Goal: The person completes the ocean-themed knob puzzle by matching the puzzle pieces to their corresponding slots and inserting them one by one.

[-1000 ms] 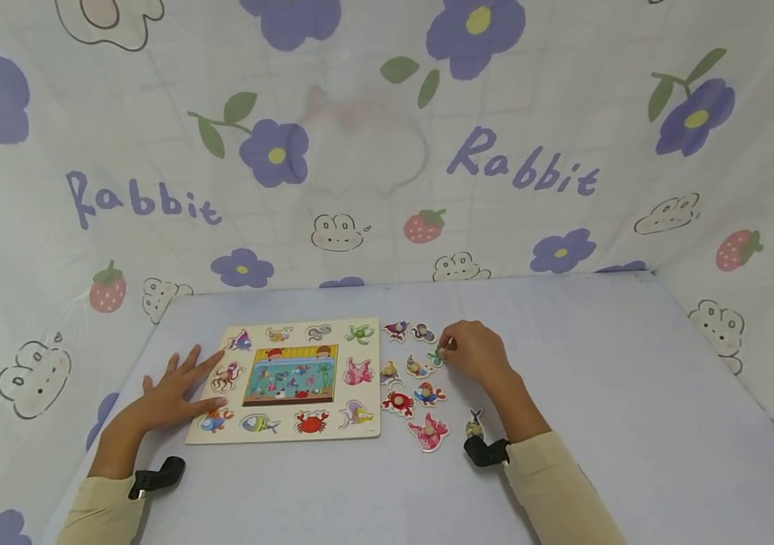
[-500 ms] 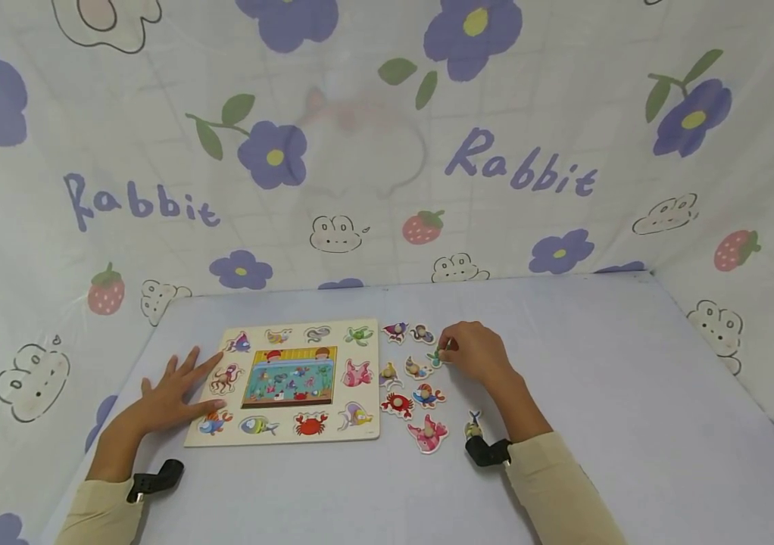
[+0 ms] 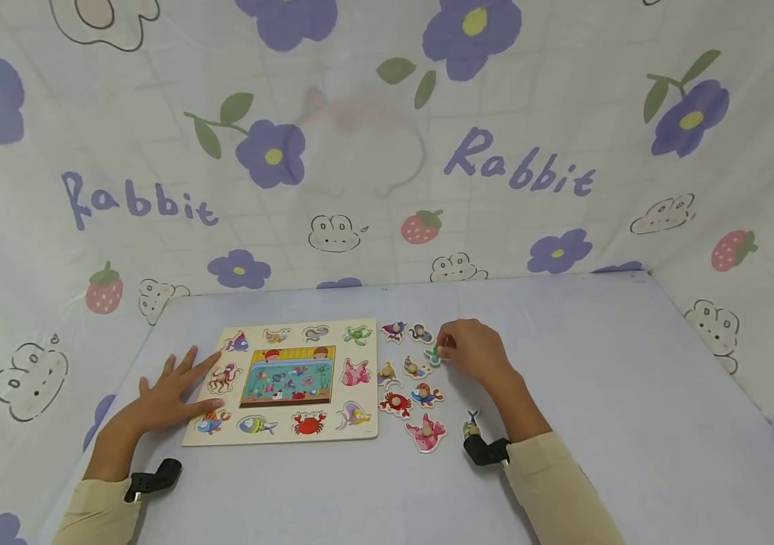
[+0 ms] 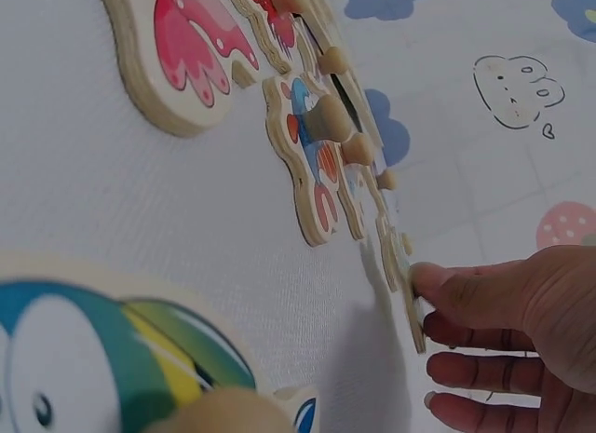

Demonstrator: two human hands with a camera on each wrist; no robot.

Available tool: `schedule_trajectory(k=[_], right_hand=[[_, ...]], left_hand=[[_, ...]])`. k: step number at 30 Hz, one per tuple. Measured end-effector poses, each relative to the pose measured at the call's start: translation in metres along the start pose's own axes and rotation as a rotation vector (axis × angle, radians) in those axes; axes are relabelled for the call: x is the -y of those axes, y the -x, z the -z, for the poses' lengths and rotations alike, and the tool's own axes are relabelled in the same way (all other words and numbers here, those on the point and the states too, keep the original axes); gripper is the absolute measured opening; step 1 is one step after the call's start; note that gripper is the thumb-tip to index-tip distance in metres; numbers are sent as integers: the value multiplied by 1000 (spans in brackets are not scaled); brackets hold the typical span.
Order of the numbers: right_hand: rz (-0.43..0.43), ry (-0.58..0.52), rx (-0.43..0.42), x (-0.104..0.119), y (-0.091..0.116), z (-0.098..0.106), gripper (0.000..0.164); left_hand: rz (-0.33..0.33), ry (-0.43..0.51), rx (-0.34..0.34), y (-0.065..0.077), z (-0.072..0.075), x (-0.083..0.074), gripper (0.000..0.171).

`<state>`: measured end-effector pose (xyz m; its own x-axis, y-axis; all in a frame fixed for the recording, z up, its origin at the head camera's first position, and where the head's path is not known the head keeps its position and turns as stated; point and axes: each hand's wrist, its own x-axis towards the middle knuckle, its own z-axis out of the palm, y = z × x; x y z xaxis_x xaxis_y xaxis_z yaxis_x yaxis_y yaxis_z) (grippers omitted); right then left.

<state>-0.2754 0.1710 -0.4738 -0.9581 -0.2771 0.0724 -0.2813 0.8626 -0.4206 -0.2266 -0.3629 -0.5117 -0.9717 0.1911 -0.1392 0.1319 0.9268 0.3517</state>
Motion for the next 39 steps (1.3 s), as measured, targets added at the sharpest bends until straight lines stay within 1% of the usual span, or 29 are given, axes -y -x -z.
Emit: schedule_trajectory(k=[9,14,18,23,28,32,39], right_hand=[[5,-5,-11,4,0,-2,5],[14,-5,-22,7,1,2,6],[29,6,-37,13,2,7,7],[56,20,-68,26,2,15,8],[87,23,-72,40,1,20,8],[126,33,-69,52,-3,23,8],[195,72,-62,74,-14,27,12]], left_hand=[[-3,9,3,2,1,-2,98],[-15,16,-1,1,3,-4,97],[-11,14,3,1,3,-6,97],[-4,19,3,2,5,-8,97],[-3,26,13,4,5,-9,97],[-6,38,9,3,6,-8,97],[3,25,8,2,4,-5,99]])
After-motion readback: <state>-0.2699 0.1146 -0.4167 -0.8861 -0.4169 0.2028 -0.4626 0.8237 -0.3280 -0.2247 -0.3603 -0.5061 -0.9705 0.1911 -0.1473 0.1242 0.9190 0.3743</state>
